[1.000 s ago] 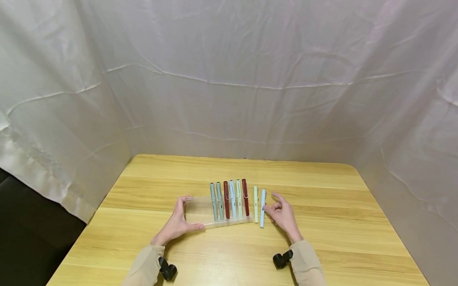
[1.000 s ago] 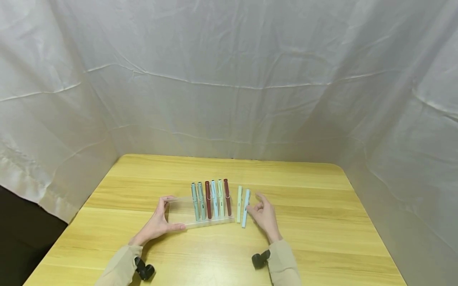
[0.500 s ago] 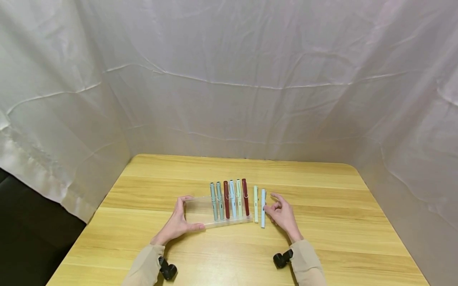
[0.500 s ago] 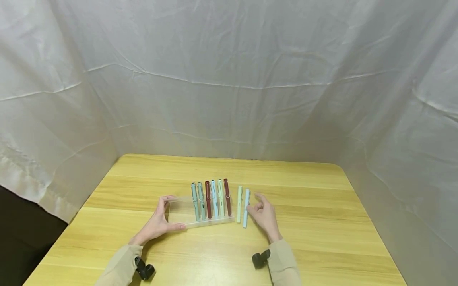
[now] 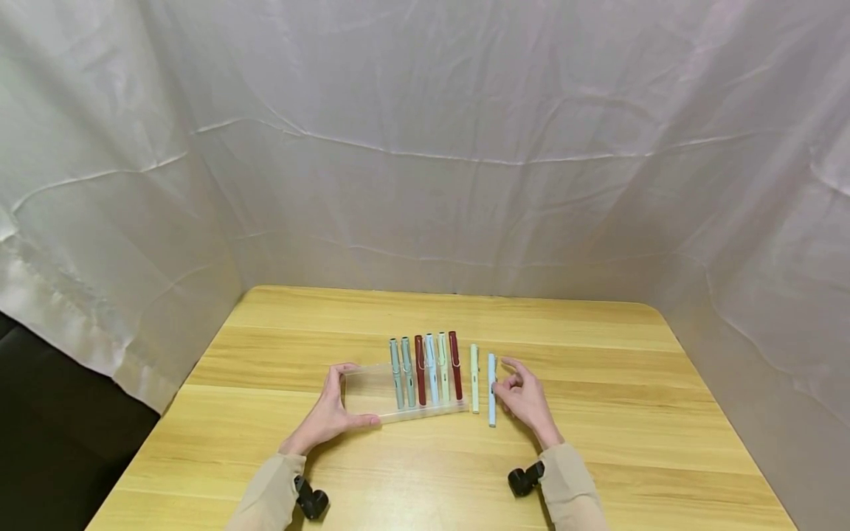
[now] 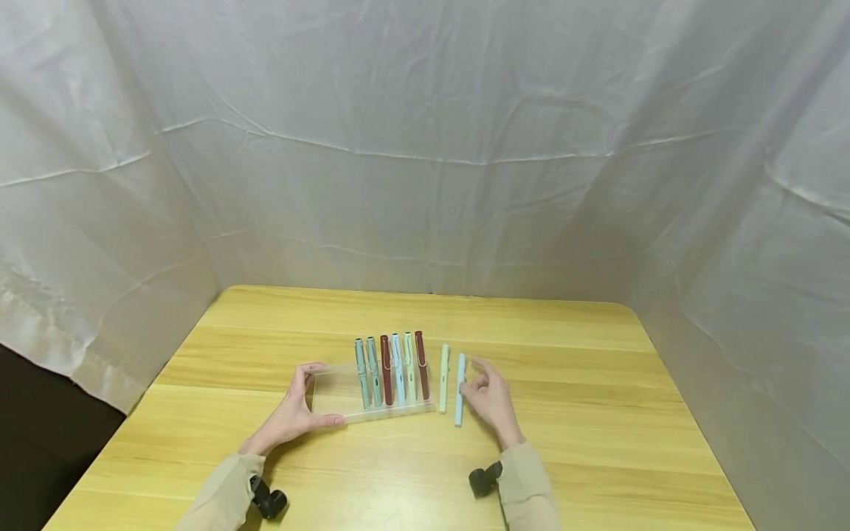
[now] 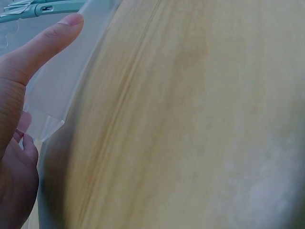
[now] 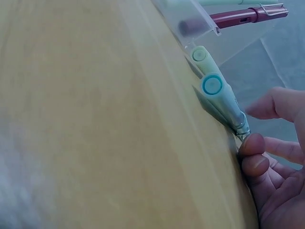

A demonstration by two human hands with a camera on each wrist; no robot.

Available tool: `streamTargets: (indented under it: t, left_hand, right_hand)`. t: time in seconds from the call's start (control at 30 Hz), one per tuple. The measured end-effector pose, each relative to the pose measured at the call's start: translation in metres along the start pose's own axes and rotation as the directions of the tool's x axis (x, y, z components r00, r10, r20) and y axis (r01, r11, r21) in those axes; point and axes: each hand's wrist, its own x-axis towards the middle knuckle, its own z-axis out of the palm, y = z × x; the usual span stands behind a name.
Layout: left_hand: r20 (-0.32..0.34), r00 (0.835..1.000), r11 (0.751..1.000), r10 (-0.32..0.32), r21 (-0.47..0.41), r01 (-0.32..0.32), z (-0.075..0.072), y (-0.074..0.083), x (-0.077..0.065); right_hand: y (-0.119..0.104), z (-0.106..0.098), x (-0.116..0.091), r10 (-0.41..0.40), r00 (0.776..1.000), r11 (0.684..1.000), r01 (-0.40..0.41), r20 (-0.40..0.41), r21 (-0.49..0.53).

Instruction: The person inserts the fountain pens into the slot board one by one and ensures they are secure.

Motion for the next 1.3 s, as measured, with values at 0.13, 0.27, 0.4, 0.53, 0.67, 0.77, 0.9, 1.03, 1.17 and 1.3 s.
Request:
streamTargets:
  t: [0.13,0.27,0.4,0.53,0.67,0.77,0.9,1.03,1.17,1.3]
  left_hand:
    - [0.001,1.000,1.000,-0.003,-0.004,0.003,0.000,0.000,0.000]
    - [0.002,1.000,1.000,-0.006,-0.014,0.006,0.000,-0.001,0.001]
    - [0.001,1.000,1.000,-0.004,-0.015,0.004,0.000,-0.001,0.001]
    - [-0.001,1.000,1.000,0.001,-0.008,-0.001,0.000,-0.001,0.001]
    - [-0.002,1.000,1.000,-0.001,-0.010,0.000,0.000,-0.001,0.001]
    - [-0.002,1.000,1.000,-0.003,-0.012,0.003,0.000,-0.001,0.001]
    - [-0.003,1.000,1.000,0.003,-0.004,-0.003,0.001,-0.001,0.001]
    - [-0.002,1.000,1.000,0.005,-0.006,-0.005,0.001,-0.001,0.001]
    - [0.001,1.000,1.000,-0.003,-0.013,0.003,0.000,-0.001,0.000]
    - [-0.001,1.000,1.000,-0.002,-0.010,0.002,0.000,0.000,0.000]
  right_hand:
    - [-0.001,0.001,0.000,0.011,1.000,1.000,-0.011,-0.013,-0.005]
    - [-0.002,0.003,0.001,0.003,0.999,0.999,-0.005,-0.037,-0.035]
    - [-0.002,0.003,0.001,-0.014,0.999,0.998,0.011,-0.051,-0.055]
    - [-0.002,0.002,0.002,-0.029,0.998,0.997,0.025,-0.057,-0.069]
    - [-0.002,0.002,0.002,-0.021,0.998,0.996,0.016,-0.051,-0.087]
    - [-0.003,0.002,0.003,-0.014,0.999,0.992,0.008,-0.050,-0.127]
    - [-0.005,0.004,0.004,-0.023,0.998,0.981,0.012,-0.058,-0.192]
    - [-0.007,0.006,0.004,-0.027,0.998,0.973,0.012,-0.062,-0.229]
    - [-0.010,0.007,0.004,-0.020,0.998,0.970,0.004,-0.062,-0.243]
    - [-0.011,0.007,0.005,-0.018,0.998,0.970,0.001,-0.066,-0.244]
